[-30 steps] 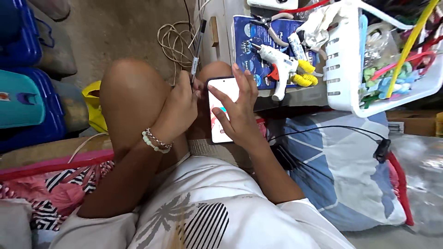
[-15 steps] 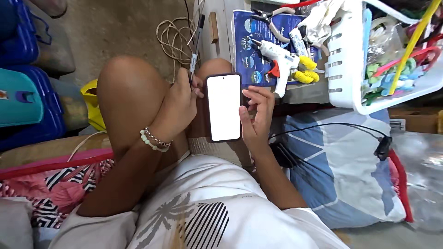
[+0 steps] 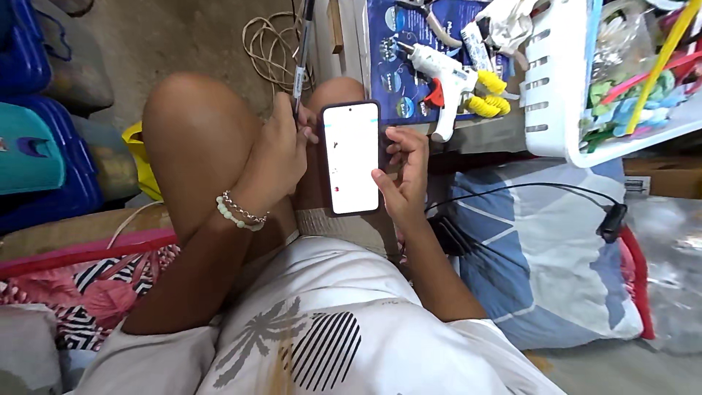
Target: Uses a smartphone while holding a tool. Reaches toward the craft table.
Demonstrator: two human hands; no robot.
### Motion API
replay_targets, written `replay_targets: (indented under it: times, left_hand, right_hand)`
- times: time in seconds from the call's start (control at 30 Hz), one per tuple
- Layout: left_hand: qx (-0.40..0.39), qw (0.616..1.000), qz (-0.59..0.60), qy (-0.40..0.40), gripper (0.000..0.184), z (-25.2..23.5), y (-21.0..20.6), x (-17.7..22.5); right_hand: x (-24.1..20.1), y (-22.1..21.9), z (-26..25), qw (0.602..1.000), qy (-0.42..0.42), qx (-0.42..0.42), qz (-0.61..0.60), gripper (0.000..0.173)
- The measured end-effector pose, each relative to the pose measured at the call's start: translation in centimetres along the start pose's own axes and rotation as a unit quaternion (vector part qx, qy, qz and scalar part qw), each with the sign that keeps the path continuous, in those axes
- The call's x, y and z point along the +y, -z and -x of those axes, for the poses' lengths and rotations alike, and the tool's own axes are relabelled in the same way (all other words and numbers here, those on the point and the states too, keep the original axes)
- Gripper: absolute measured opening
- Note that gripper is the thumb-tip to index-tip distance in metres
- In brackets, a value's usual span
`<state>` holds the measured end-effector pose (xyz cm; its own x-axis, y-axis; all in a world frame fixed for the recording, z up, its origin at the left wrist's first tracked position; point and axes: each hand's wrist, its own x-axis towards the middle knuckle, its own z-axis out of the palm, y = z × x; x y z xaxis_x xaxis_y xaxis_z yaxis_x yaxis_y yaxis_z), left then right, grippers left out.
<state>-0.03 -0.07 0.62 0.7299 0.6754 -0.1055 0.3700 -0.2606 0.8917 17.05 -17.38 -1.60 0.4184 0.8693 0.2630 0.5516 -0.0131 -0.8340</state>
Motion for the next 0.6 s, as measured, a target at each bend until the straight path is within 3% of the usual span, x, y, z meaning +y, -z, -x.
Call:
replay_targets:
  times: [0.6]
  left_hand:
    - [0.008, 1.0, -0.004, -0.02, 0.013, 0.0, -0.1, -0.1]
  right_hand:
    - [1.9, -1.5, 0.7, 0.994, 0.086, 0.065, 0.024, 0.048]
